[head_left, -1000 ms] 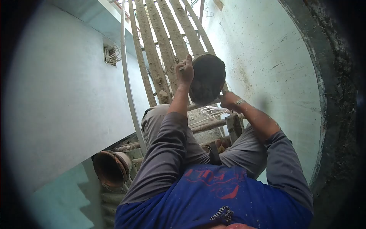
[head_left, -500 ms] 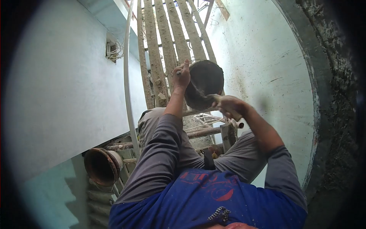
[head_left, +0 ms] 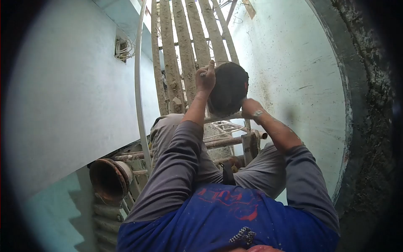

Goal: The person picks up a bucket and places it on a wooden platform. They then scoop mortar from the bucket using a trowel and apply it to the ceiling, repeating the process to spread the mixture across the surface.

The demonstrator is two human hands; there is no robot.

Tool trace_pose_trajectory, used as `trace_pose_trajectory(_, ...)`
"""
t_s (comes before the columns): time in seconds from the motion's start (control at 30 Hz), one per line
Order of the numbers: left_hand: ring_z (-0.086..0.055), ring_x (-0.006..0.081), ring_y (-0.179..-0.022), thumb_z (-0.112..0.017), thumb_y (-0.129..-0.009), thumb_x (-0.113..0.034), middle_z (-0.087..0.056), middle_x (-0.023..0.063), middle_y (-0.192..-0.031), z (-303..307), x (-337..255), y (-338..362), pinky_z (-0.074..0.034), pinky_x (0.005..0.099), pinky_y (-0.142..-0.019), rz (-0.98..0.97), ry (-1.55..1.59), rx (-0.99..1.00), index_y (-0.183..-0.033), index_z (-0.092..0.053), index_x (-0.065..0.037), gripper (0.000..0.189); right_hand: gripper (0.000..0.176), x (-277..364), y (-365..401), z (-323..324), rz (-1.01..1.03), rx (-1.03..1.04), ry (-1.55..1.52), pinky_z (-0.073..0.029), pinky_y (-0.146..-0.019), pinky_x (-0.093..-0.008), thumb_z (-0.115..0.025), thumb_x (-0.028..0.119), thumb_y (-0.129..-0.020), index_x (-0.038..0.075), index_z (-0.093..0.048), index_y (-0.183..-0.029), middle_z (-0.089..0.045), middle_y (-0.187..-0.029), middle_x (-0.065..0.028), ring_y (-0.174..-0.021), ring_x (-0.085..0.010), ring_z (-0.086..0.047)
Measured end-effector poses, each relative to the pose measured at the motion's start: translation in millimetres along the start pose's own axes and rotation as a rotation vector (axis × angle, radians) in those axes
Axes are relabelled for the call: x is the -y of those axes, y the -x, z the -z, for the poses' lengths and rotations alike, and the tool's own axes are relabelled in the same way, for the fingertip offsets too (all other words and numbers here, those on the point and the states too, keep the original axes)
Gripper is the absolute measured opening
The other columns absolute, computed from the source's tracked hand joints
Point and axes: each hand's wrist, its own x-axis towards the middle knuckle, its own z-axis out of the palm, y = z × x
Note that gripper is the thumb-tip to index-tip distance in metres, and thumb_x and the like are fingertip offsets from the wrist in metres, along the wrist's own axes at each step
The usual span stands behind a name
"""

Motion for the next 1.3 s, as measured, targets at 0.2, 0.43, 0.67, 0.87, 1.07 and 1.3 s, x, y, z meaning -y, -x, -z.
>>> trace_pose_trajectory(0.2,-0.037,0.0163,-0.050,-0.052,-0.092,-0.034,-0.044,0.0083,-0.050,1.8,-1.8,2.5,-0.034,0.0339,-0.051,0.011,-0.021,-0.019,-0.058,-0.051,0.001,0.049,0.040,-5.4,8.5,-21.9,0.275,0.111,-0.382,-0.051,-0.070,-0.0387,-0.058,0.013,-0.066,-0.004,-0.055,-0.102,-0.061,-0.086,-0.0233,-0.077,-0.0328,-0.062)
trace_pose_trajectory(0.43,-0.036,0.0140,-0.051,-0.052,-0.092,-0.030,-0.041,0.0051,-0.050,16.3,-14.5,2.9,-0.033,0.0328,-0.051,0.022,-0.006,0.016,-0.058,-0.050,0.001,0.046,0.021,21.8,39.5,-1.7,0.121,0.331,-1.389,-0.048,-0.045,-0.0308,-0.057,0.021,-0.077,0.001,-0.056,-0.083,-0.056,-0.063,-0.0087,-0.046,-0.0176,-0.054)
trace_pose_trajectory(0.67,-0.043,0.0181,-0.056,-0.048,-0.092,-0.039,-0.043,0.0111,-0.055,16.8,-9.4,1.7,-0.036,0.0347,-0.057,0.026,-0.054,0.051,-0.067,-0.053,0.002,0.049,0.028,-4.7,71.9,18.6,0.345,0.693,-1.960,-0.048,-0.036,-0.0254,-0.049,0.024,-0.082,0.000,-0.052,-0.097,-0.052,-0.062,-0.0073,-0.043,-0.0138,-0.052)
trace_pose_trajectory(0.87,-0.045,0.0219,-0.056,-0.049,-0.091,-0.038,-0.049,0.0110,-0.056,8.8,-3.6,0.2,-0.038,0.0348,-0.058,0.035,-0.117,0.006,-0.066,-0.055,0.002,0.048,0.033,-24.0,95.7,46.4,0.243,-0.019,-0.737,-0.049,-0.050,-0.0332,-0.057,0.021,-0.075,-0.002,-0.053,-0.097,-0.058,-0.069,-0.0151,-0.054,-0.0232,-0.057)
trace_pose_trajectory(1.07,-0.053,0.0251,-0.058,-0.049,-0.090,-0.041,-0.055,0.0143,-0.060,13.1,-19.4,2.5,-0.042,0.0347,-0.061,-0.012,-0.212,-0.053,-0.068,-0.059,0.000,0.048,0.018,5.3,22.8,-21.1,0.055,-0.300,0.102,-0.053,-0.065,-0.0425,-0.048,0.001,-0.079,0.003,-0.060,-0.092,-0.063,-0.084,-0.0198,-0.076,-0.0333,-0.065)
trace_pose_trajectory(1.3,-0.056,0.0283,-0.061,-0.048,-0.090,-0.043,-0.057,0.0146,-0.061,16.0,-9.8,2.6,-0.042,0.0369,-0.061,0.063,-0.209,0.013,-0.066,-0.060,-0.001,0.050,0.017,-18.2,85.8,53.1,-0.017,-0.524,0.326,-0.051,-0.065,-0.0397,-0.052,0.009,-0.078,0.007,-0.059,-0.093,-0.060,-0.083,-0.0130,-0.076,-0.0268,-0.064)
